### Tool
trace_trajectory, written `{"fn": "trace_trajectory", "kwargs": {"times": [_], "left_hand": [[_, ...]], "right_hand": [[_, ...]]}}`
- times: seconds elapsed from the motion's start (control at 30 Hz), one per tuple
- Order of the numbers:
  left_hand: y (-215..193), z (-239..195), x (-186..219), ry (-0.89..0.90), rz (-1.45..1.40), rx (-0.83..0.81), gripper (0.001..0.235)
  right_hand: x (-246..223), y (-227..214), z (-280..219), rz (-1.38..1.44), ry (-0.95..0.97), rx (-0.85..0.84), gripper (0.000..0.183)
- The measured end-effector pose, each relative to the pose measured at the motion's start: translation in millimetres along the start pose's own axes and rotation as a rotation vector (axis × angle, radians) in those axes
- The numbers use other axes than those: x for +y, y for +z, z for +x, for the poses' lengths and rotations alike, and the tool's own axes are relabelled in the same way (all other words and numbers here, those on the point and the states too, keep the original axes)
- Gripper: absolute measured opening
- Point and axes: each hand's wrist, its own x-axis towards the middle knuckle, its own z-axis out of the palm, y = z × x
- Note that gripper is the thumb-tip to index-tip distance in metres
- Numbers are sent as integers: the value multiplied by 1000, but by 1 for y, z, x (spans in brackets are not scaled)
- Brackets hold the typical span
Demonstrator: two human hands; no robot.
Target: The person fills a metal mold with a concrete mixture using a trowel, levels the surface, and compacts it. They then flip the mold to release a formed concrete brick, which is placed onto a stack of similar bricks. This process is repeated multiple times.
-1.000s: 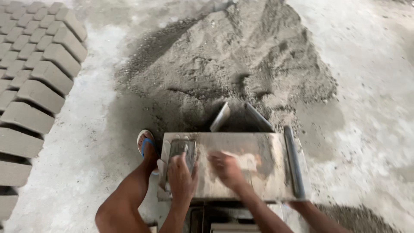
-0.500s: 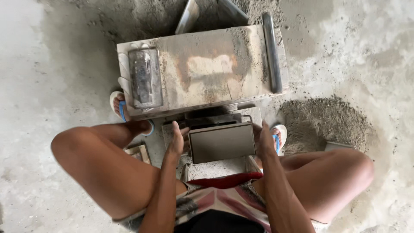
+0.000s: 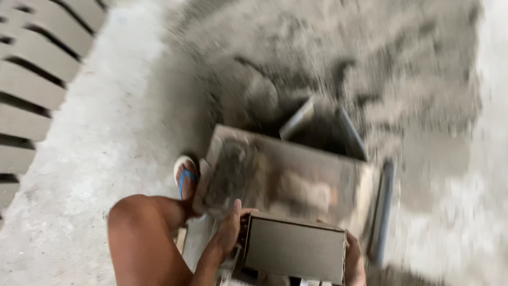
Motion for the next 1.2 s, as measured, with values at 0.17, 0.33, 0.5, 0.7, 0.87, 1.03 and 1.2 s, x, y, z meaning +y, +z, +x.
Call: {"fn": "trace_trajectory", "kwargs": {"times": [0.17, 0.33, 0.5, 0.7, 0.87, 1.03, 1.2], "left_hand": [[-30, -55, 105, 220, -239, 54, 84], [-83, -230, 236, 260, -572, 52, 71], [-123, -423, 380, 215, -553, -37, 94], [-169, -434, 412, 491, -656, -116, 88], [-242, -403, 482, 528, -66, 242, 84], [-285, -352, 614, 809, -326, 311, 89], [-364, -246, 736, 1135, -387, 443, 79]], "right_hand": [[-134, 70, 8, -130, -642, -708, 72], [-310, 234, -237, -32, 31, -848, 62], [-355, 398, -480, 364, -581, -1164, 38], [-359, 507, -524, 322, -524, -1213, 39], [-384, 614, -512, 260, -482, -1241, 39], [-422, 735, -460, 185, -423, -1302, 39], [-496, 889, -398, 94, -329, -1316, 39]]}}
